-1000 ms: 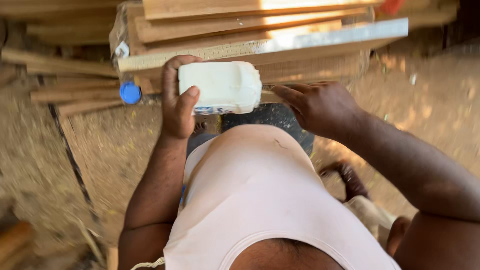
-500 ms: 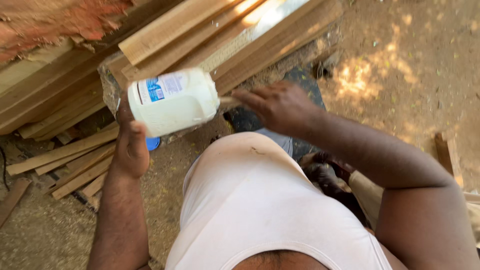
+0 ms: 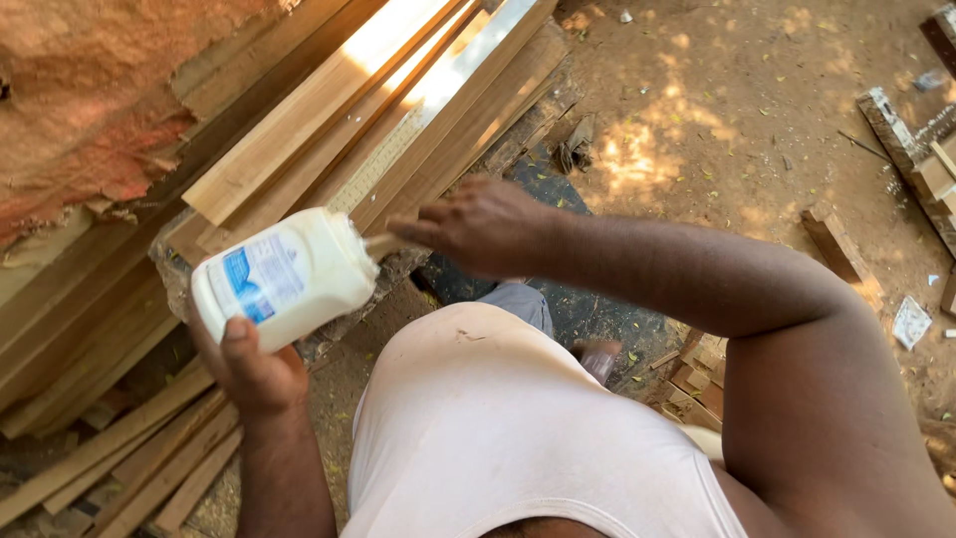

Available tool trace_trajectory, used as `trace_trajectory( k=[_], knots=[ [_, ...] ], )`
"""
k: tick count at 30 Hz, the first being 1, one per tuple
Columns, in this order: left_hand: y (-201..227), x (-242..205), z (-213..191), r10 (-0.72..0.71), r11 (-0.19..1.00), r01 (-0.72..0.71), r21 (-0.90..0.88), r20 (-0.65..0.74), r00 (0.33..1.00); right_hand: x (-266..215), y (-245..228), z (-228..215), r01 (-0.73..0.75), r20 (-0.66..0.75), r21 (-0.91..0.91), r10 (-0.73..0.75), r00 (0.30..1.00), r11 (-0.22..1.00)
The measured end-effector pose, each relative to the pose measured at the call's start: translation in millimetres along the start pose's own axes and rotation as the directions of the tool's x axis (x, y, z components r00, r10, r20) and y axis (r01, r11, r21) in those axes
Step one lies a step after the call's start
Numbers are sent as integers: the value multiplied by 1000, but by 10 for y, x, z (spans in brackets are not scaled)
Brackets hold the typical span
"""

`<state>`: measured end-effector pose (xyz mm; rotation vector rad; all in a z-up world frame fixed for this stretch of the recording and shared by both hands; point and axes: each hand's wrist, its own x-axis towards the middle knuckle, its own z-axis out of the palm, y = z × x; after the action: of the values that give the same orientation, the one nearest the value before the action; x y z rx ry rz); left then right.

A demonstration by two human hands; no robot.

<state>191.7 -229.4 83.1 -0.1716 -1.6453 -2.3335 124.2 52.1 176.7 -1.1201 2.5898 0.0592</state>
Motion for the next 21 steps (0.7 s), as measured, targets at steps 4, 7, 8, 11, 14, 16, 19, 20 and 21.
trace_trajectory(
  k=[4,7,8,11,14,16,19,20,21],
  knots=[
    [186,66,-39,89,996,-90,10,80,993,-194,-129,62,118,-136,276,-83,987,954],
    [309,73,-94,48,997,-37,-67,173,984,-365,-187,183,270,-293,414,-154,944,869],
    [336,79,-128,33,996,-15,-87,205,978,-380,-186,211,330,-353,442,-177,919,834],
    [318,72,-286,-9,993,42,-106,288,958,-374,-228,330,60,-7,775,-86,996,629],
    [69,258,-519,-67,987,113,-115,342,937,-304,-282,485,-156,204,941,-136,969,300],
    [-217,418,-696,-117,978,162,-132,296,948,-269,-226,615,-264,280,935,-37,959,238],
    [-595,475,-875,-195,959,218,-180,136,971,-359,55,798,-351,328,884,128,936,308],
    [-739,472,-949,-199,951,214,-222,87,976,-415,165,866,-467,437,868,190,879,165],
    [-848,431,-1048,-206,941,208,-267,37,978,-471,212,976,-459,453,888,174,874,-6]
  ],
)
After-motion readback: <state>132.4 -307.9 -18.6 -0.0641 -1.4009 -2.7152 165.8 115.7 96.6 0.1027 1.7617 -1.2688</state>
